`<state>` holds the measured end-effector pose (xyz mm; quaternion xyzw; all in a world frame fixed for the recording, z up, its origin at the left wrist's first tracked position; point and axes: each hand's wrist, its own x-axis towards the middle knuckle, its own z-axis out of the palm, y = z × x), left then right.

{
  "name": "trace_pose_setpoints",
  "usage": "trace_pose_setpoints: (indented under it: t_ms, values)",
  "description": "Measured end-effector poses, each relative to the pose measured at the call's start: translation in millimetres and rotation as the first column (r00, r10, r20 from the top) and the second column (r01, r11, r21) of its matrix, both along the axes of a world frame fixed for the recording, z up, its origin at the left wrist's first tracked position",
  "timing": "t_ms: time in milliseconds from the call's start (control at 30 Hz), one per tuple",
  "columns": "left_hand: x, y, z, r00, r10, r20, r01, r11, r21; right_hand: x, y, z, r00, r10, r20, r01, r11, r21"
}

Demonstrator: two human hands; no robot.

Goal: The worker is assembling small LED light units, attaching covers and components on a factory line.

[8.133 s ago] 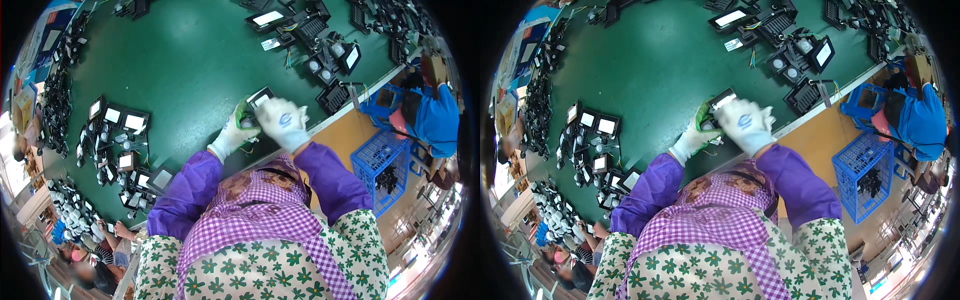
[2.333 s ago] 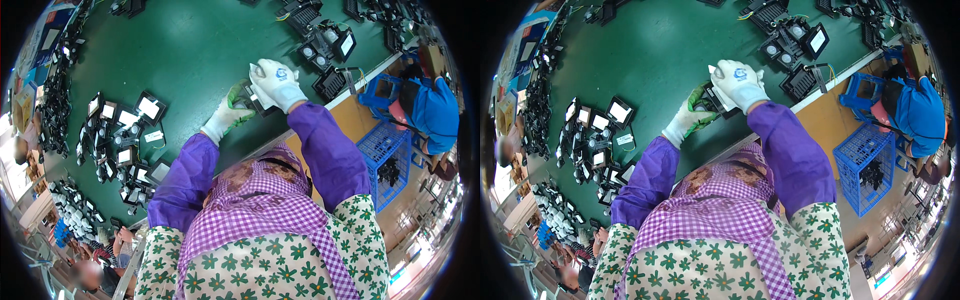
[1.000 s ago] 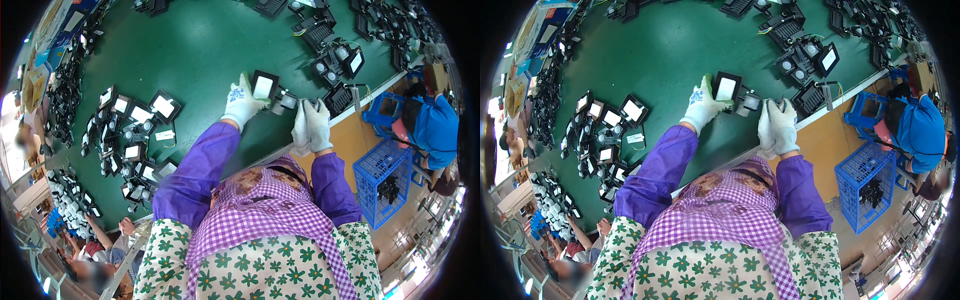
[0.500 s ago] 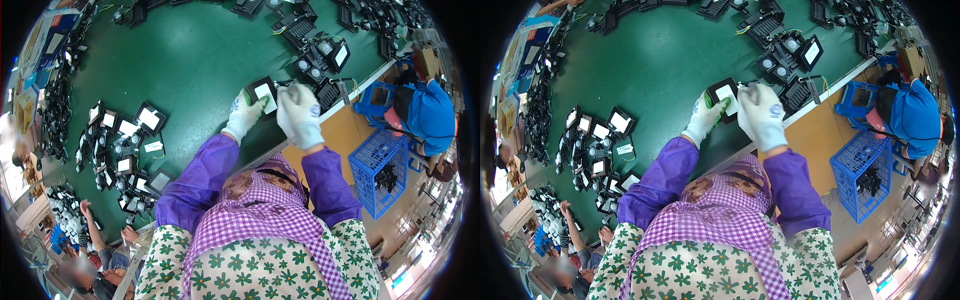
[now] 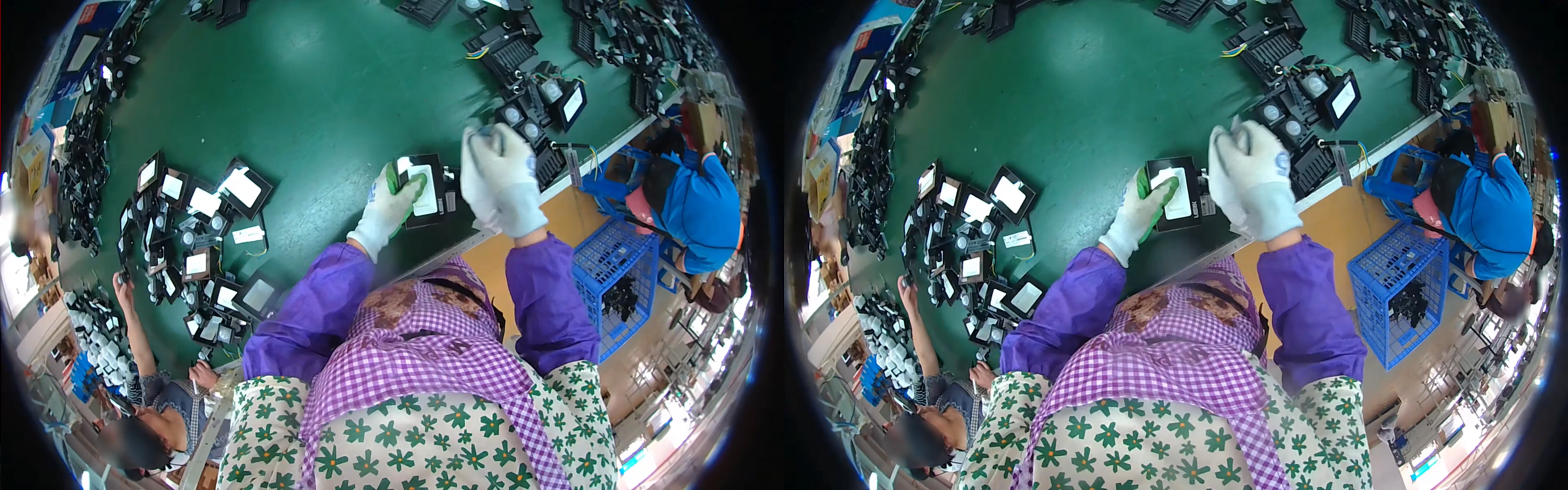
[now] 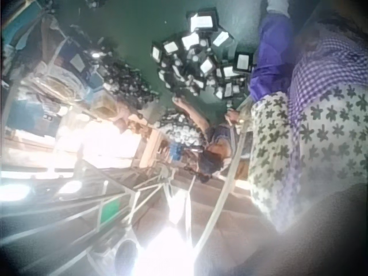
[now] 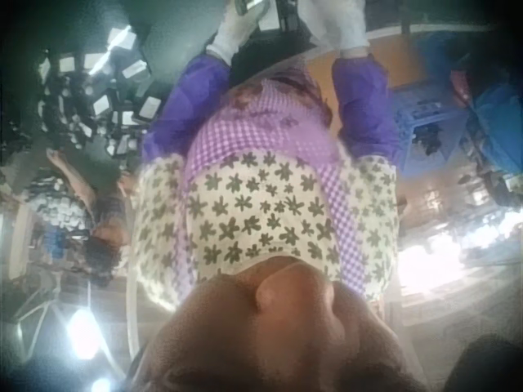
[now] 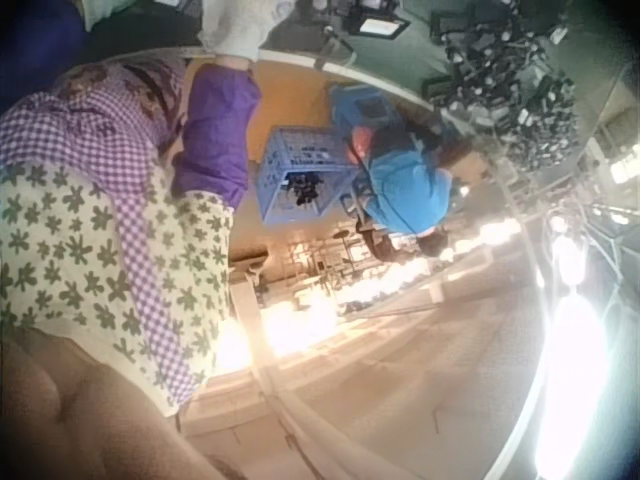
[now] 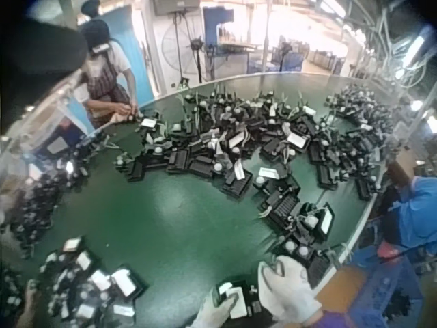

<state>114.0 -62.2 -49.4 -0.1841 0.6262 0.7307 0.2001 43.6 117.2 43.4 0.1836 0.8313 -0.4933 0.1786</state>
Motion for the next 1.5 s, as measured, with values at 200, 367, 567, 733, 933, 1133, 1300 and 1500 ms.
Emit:
trace_pose_setpoints:
  t_ms: [200, 367, 567, 733, 933, 1133, 1300, 1500]
  values:
    - [-2, 12, -21, 1.0, 0.017, 0.019, -0.017, 1.0, -0.023, 23, 0, -40, 0.898, 0.424, 0.116, -0.411, 0.718, 0.562]
    - [-10, 19, -6, 0.996, -0.057, 0.067, 0.072, 0.969, -0.237, 10, 5, -32, 0.88, 0.447, 0.16, -0.473, 0.797, 0.376]
    - [-14, 15, 10, 0.983, -0.057, 0.177, 0.087, 0.983, -0.162, -12, -3, -32, 0.867, 0.415, 0.278, -0.489, 0.815, 0.311]
    - [-16, 15, 20, 0.989, -0.079, 0.123, 0.104, 0.971, -0.215, -14, -5, -41, 0.913, 0.379, 0.148, -0.406, 0.87, 0.28]
    - [-18, 18, 16, 0.987, -0.04, 0.157, 0.067, 0.982, -0.175, -10, -8, -52, 0.914, 0.397, 0.086, -0.394, 0.817, 0.42]
    - [-19, 15, 8, 0.992, -0.046, 0.116, 0.068, 0.977, -0.2, -24, -19, -31, 0.827, 0.438, 0.352, -0.55, 0.757, 0.351]
    - [-19, 14, 12, 0.99, -0.128, 0.053, 0.138, 0.938, -0.317, -21, -13, -40, 0.823, 0.479, 0.305, -0.566, 0.725, 0.391]
    - [-10, 16, -2, 0.988, -0.15, -0.025, 0.13, 0.919, -0.373, -27, -3, -65, 0.933, 0.227, -0.28, -0.124, 0.931, 0.343]
